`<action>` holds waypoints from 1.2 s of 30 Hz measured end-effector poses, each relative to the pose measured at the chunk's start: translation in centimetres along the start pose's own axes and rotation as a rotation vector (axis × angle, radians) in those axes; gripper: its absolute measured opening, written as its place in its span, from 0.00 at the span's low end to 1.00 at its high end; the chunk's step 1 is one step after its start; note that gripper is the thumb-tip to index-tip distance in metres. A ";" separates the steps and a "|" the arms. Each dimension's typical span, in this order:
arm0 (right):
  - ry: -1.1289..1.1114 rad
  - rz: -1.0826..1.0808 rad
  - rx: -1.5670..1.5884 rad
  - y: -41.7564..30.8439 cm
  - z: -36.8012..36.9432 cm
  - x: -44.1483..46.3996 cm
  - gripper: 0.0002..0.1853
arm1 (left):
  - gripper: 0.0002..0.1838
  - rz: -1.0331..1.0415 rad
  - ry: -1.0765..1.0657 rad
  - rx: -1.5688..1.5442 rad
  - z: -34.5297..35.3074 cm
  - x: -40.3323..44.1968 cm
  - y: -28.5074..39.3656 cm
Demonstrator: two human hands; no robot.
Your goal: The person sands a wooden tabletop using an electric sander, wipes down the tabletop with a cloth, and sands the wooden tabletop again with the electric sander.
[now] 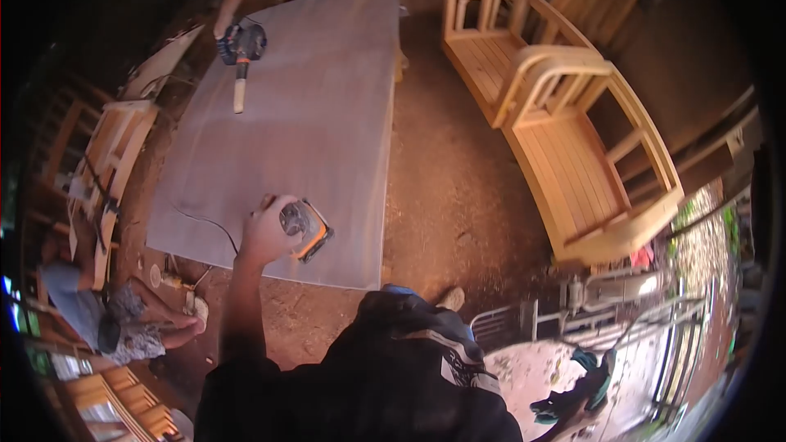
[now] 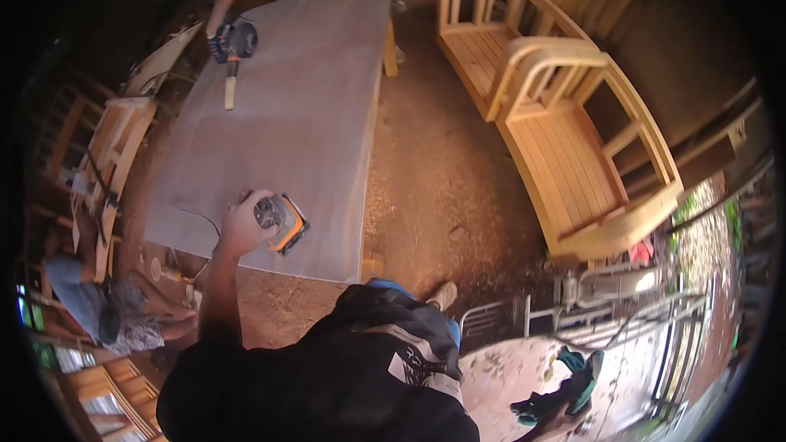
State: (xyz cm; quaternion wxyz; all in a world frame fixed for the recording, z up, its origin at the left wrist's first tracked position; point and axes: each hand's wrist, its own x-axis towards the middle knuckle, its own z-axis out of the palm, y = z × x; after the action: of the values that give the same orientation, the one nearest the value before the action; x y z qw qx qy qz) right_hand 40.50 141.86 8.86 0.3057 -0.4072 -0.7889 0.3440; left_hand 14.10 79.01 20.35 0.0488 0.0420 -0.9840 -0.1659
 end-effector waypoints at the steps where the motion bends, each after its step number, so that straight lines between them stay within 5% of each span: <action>1: -0.131 0.084 0.058 -2.5 2.4 1.7 0.22 | 0.28 -0.014 0.005 0.011 -0.2 0.0 0.5; 4: -0.313 -0.225 -0.093 -1.7 9.2 8.1 0.30 | 0.28 -0.132 0.017 0.027 -1.4 -0.1 2.3; 9: -0.675 -0.323 0.130 -5.7 20.4 12.4 0.22 | 0.27 -0.299 0.128 0.021 -1.4 -4.8 3.5; 11: -0.767 -0.523 0.027 -6.7 26.1 13.6 0.20 | 0.26 -0.340 0.178 0.021 -1.1 -6.1 3.3; 20: -1.265 -1.100 0.229 -31.6 46.3 2.9 0.22 | 0.28 -0.765 0.350 0.119 0.3 -9.0 1.4; 26: -1.600 -1.288 0.432 -45.4 52.8 -7.3 0.29 | 0.28 -1.036 0.478 0.136 0.6 -6.6 -0.2; 28: -1.599 -1.521 0.535 -46.9 54.4 -10.8 0.34 | 0.28 -1.061 0.513 0.152 1.1 -6.0 -1.8; 31: -1.942 -1.673 0.382 -49.2 54.2 -14.2 0.37 | 0.29 -1.072 0.528 0.081 0.8 -4.6 -2.5; 36: -2.291 -1.590 0.385 -47.7 54.8 -17.3 0.32 | 0.30 -1.076 0.556 0.062 -0.3 -2.9 -3.0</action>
State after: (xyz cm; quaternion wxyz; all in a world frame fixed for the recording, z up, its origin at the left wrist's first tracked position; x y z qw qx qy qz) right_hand -13.53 90.42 11.55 -0.3371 0.6910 -0.5542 0.3189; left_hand 17.25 76.42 19.43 0.2124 0.5766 -0.7795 -0.1216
